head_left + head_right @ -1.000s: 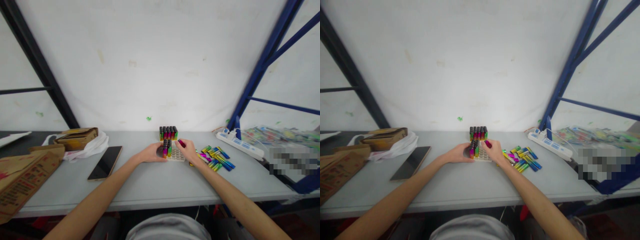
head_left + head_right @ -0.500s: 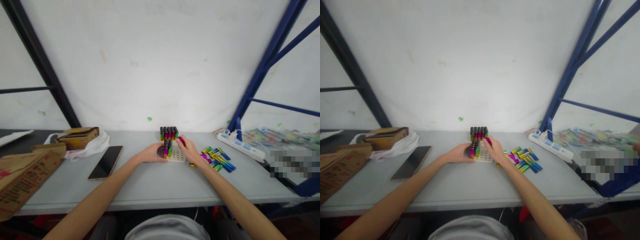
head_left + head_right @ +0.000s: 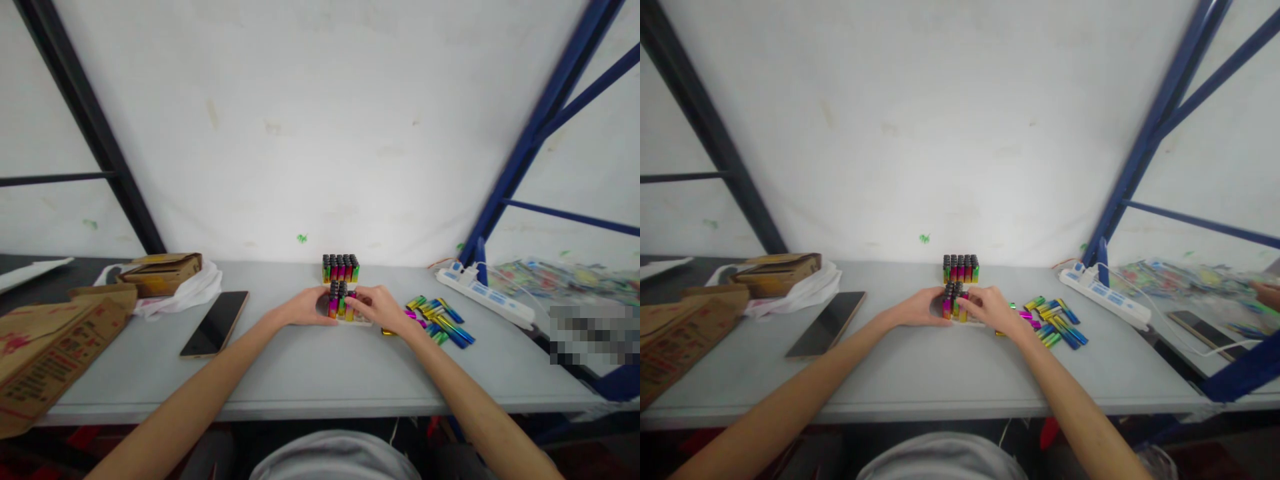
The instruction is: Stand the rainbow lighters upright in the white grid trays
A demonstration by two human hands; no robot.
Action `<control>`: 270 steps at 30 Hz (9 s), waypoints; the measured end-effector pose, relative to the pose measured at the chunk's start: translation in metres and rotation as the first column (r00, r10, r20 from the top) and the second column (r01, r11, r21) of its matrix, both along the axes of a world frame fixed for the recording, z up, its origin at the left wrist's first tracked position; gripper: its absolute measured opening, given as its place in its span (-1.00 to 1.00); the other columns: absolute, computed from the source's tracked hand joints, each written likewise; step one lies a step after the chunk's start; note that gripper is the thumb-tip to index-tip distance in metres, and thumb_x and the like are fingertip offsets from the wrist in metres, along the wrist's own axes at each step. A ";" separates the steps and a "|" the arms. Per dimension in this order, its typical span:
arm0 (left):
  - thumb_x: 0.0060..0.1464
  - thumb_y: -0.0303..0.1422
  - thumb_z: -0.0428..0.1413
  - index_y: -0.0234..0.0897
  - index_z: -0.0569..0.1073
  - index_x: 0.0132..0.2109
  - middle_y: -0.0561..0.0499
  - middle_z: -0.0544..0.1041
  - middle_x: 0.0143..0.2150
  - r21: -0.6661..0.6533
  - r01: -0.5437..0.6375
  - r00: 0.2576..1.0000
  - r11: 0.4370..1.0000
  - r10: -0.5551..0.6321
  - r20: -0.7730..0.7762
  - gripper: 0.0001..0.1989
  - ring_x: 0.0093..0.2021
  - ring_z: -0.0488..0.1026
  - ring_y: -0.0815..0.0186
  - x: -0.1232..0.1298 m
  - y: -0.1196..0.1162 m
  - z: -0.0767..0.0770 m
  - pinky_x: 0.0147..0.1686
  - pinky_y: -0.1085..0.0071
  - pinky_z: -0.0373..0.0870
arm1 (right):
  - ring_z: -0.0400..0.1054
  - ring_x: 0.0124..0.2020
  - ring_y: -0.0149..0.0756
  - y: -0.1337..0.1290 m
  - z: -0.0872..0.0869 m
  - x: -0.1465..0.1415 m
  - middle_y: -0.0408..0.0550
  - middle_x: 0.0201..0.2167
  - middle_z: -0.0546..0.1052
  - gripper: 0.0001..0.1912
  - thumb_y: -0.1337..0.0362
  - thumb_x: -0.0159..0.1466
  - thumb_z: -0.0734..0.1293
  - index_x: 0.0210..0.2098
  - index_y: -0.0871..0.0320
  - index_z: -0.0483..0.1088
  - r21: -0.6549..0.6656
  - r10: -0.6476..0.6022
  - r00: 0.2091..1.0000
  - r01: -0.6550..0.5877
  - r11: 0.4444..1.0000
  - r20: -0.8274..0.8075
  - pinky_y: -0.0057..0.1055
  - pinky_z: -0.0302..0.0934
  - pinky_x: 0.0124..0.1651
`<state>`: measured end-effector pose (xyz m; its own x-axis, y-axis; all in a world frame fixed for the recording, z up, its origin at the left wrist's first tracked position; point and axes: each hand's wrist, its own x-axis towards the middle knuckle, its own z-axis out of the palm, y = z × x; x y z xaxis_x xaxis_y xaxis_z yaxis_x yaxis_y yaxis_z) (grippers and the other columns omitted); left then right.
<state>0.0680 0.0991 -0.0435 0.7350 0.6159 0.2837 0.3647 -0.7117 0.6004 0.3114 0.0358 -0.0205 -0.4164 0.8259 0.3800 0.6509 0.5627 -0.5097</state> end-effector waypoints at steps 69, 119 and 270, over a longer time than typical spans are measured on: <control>-0.07 -0.10 0.40 -0.29 0.43 0.22 -0.14 0.55 0.19 -0.022 0.016 1.000 1.000 -0.016 0.003 -0.26 0.14 0.51 0.00 0.001 0.003 -0.003 0.19 0.17 0.39 | 0.05 -0.51 -0.38 0.026 -0.023 0.004 -0.21 -0.63 0.13 -0.41 -0.24 0.32 0.15 -0.59 0.08 0.10 -0.115 -0.334 0.878 0.314 0.943 -0.344 -0.40 -0.05 -0.43; -0.07 -0.13 0.41 -0.29 0.45 0.23 -0.16 0.54 0.22 -0.027 0.055 0.998 0.998 -0.055 -0.008 -0.26 0.17 0.49 0.00 -0.002 0.005 0.003 0.24 0.16 0.34 | 0.33 -0.37 -0.25 0.036 -0.029 0.013 -0.08 -0.43 0.48 -0.61 0.01 0.50 0.11 -0.34 0.09 0.29 0.053 -0.076 0.997 0.075 0.996 0.023 -0.36 0.17 -0.22; -0.07 -0.07 0.39 -0.30 0.43 0.20 -0.15 0.54 0.21 -0.052 0.023 0.999 0.998 -0.025 -0.041 -0.26 0.14 0.50 -0.04 -0.002 0.003 0.002 0.19 0.15 0.38 | 0.41 -0.02 -0.08 -0.047 0.004 0.093 0.10 -0.07 0.51 -0.81 0.18 0.33 0.36 -0.17 0.11 0.59 -0.153 0.036 0.927 0.023 0.988 0.372 -0.20 0.24 0.12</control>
<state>0.0665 0.1024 -0.0414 0.7603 0.6108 0.2209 0.3732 -0.6891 0.6212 0.4040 -0.0114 -0.0166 -0.5091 0.8582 0.0660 0.8069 0.5026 -0.3104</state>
